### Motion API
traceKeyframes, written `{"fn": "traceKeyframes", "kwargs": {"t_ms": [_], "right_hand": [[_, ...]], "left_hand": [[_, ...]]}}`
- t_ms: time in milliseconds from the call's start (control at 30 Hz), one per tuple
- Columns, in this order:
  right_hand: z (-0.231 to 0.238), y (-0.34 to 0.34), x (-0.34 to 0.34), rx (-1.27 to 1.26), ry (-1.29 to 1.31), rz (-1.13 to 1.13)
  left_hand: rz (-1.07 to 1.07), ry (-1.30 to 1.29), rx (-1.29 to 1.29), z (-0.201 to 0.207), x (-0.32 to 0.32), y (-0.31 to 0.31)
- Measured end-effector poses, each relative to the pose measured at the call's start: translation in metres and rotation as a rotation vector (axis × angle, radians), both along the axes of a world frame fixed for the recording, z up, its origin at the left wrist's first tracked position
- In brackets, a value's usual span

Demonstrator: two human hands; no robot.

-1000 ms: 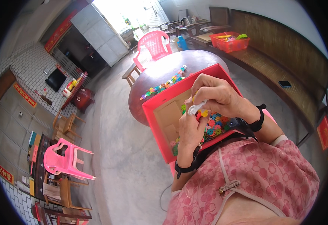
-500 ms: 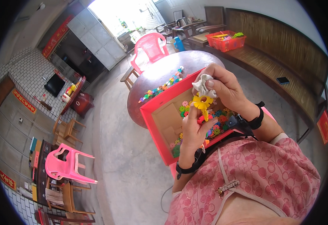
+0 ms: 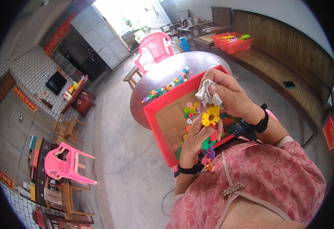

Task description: The person is manually connecting colorful flower-shaped plastic toy blocks together and placing them on a table.

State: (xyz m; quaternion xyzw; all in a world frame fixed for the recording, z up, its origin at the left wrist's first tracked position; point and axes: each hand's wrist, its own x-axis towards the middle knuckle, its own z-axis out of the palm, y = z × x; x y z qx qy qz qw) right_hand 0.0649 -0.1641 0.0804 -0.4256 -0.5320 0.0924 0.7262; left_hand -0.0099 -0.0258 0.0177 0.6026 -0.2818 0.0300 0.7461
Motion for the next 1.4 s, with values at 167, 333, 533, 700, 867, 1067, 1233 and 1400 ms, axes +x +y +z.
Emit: {"fn": "traceKeyframes", "kwargs": {"t_ms": [167, 333, 533, 700, 867, 1067, 1233, 1400], "right_hand": [[-0.007, 0.004, 0.005, 0.062, 0.173, -0.048], [0.000, -0.002, 0.006, 0.118, 0.280, 0.095], [0.001, 0.000, 0.003, 0.105, 0.050, 0.125], [-0.006, 0.003, -0.002, 0.035, -0.349, -0.117], [0.000, -0.009, -0.006, -0.097, -0.295, -0.447], [-0.005, -0.005, 0.004, -0.037, -0.474, -0.544], [0.002, -0.005, -0.004, -0.100, -0.550, -0.536], [0.015, -0.018, -0.007, 0.012, -0.706, -0.670]], "left_hand": [[-0.010, -0.008, -0.011, 0.000, 0.001, -0.001], [-0.101, -0.047, 0.045, -0.005, 0.006, 0.008], [-0.149, 0.059, -0.273, -0.007, -0.001, 0.007], [-0.106, 0.058, -0.255, -0.010, -0.005, 0.009], [-0.075, 0.027, -0.113, -0.003, 0.003, 0.017], [0.203, -0.037, 0.012, -0.002, 0.009, 0.004], [0.287, 0.060, 0.040, -0.007, 0.010, 0.008], [0.261, -0.085, -0.254, 0.011, -0.010, 0.013]]}}
